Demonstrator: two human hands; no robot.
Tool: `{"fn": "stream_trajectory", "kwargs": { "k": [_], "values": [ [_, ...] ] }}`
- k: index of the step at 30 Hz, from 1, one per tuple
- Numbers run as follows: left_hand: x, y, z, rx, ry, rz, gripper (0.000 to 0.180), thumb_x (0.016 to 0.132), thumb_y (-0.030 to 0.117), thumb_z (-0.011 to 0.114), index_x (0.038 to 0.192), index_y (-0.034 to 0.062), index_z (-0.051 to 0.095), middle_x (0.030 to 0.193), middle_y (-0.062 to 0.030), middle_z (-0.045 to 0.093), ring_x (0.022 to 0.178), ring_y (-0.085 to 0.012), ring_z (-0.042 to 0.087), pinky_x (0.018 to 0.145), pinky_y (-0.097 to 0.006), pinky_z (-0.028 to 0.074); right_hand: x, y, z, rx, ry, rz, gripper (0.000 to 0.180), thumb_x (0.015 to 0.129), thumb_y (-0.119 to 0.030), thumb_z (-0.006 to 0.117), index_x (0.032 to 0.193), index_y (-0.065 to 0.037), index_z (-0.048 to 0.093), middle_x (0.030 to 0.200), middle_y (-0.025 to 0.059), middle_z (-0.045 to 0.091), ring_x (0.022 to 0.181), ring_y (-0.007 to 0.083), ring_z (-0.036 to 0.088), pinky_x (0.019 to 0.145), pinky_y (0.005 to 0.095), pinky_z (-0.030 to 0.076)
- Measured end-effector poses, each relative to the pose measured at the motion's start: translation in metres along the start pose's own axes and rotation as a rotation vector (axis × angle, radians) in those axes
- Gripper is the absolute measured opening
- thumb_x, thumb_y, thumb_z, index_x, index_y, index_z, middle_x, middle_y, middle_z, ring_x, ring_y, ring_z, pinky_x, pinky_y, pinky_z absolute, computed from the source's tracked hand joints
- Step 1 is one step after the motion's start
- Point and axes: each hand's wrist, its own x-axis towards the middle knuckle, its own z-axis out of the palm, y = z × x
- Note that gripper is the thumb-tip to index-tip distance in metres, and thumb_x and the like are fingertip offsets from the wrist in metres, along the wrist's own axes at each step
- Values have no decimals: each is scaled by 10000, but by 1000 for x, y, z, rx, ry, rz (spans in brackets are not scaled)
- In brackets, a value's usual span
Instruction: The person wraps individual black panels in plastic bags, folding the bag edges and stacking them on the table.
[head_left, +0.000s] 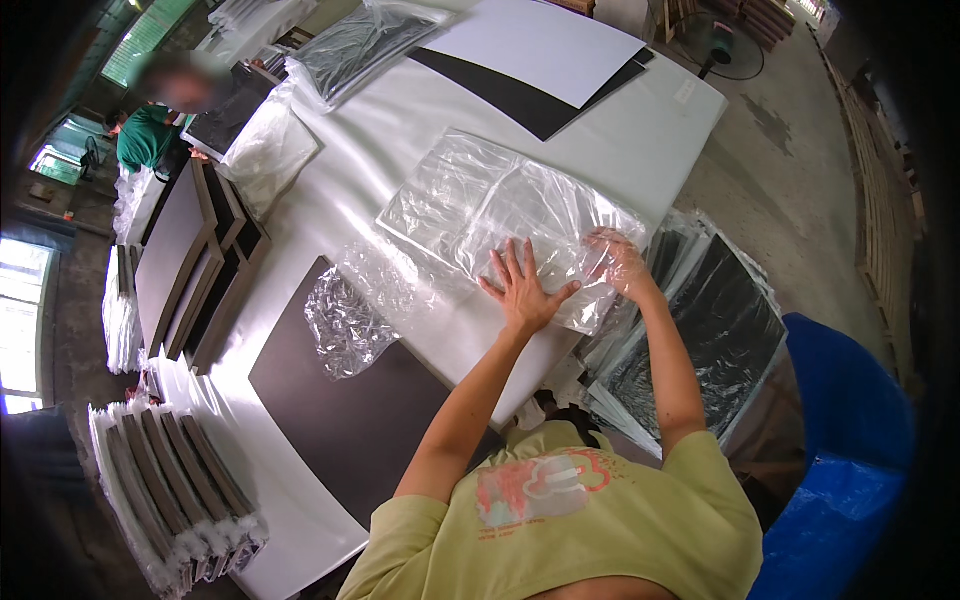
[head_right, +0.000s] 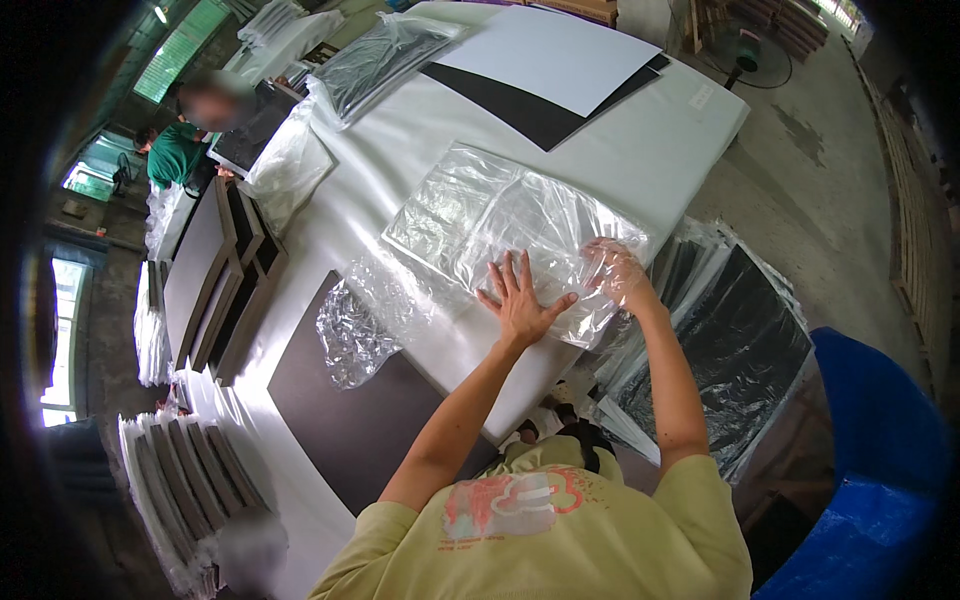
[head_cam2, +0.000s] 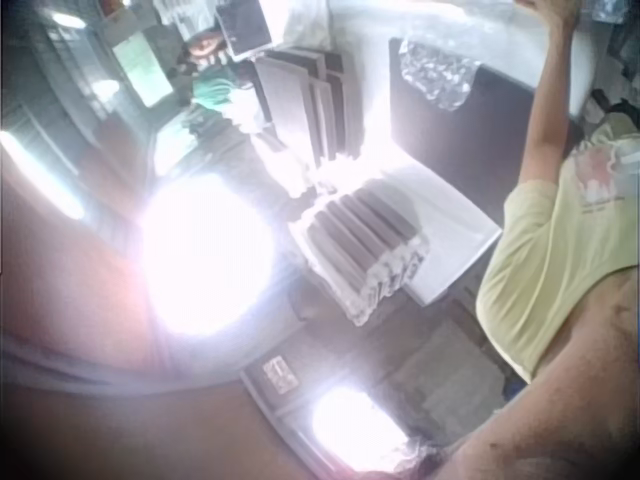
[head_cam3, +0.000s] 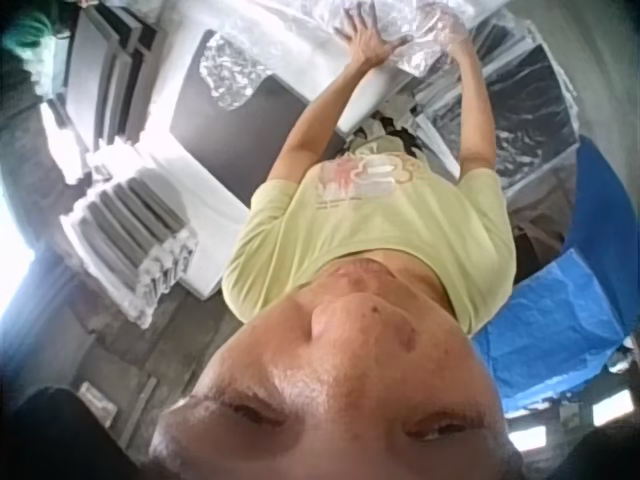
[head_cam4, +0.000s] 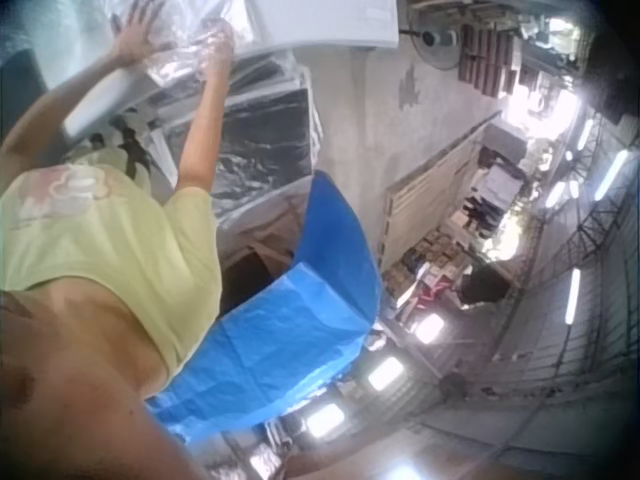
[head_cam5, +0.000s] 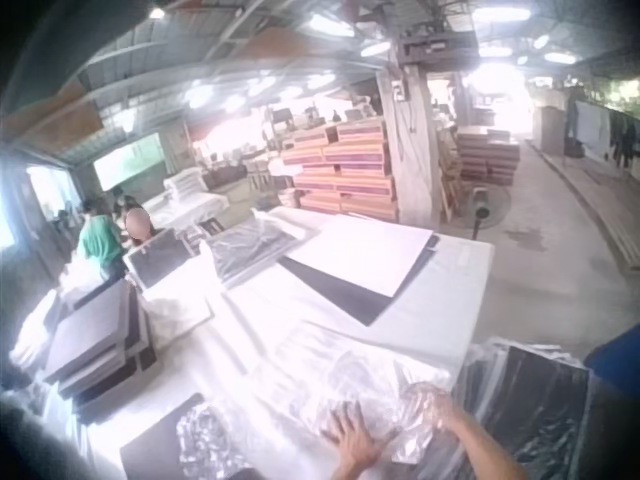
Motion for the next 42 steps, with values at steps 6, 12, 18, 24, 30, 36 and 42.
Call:
{"fn": "stream_trajectory", "kwargs": {
  "k": [6,12,18,24,30,36,42],
  "values": [
    [0,-1,4,18,14,9,1124,568,748,529,1373,95,93,1426,-145,30,1299,-363,-88,940,-615,-108,1,10,3,-76,-26,0,191,674,-25,566,856,-35,625,983,110,588,924,281,546,828,334,429],
    [3,9,0,43,25,-34,1141,548,748,544,1376,115,82,1429,-135,24,1299,-370,-83,938,-629,-87,-1,18,18,-222,195,98,207,750,-49,492,950,-16,533,899,178,585,877,353,544,806,394,421],
    [21,27,-2,118,45,78,1173,508,705,607,1382,157,50,1434,-122,4,1299,-374,-79,937,-648,-44,9,-2,24,-33,17,327,300,811,-139,477,1084,-27,427,965,240,541,906,396,515,766,437,416],
    [33,12,-14,151,-41,68,1168,483,697,623,1383,203,67,1438,-101,2,1307,-355,-62,948,-647,-24,-13,5,-16,-497,-92,4,389,774,-214,543,1131,-66,493,961,180,589,902,359,551,768,407,435],
    [37,21,-22,165,-54,9,1136,499,694,616,1382,217,84,1439,-93,-10,1307,-351,-67,947,-654,-14,-28,-31,-35,-728,-395,-209,205,781,-90,483,951,-47,589,884,146,579,884,342,528,799,385,418],
    [48,-3,-28,88,9,10,1151,502,704,611,1378,156,102,1433,-105,81,1304,-372,-10,925,-671,-25,11,-75,-113,254,-601,270,178,835,-97,508,998,-40,550,901,32,568,864,125,524,795,245,400],
    [56,24,-28,-95,26,-44,1133,519,584,666,1378,141,75,1430,-132,58,1298,-391,-40,919,-676,-1,16,-55,-85,839,-205,562,285,863,-74,474,1139,-1,489,1064,6,545,935,62,481,842,195,357]
  ]
}}
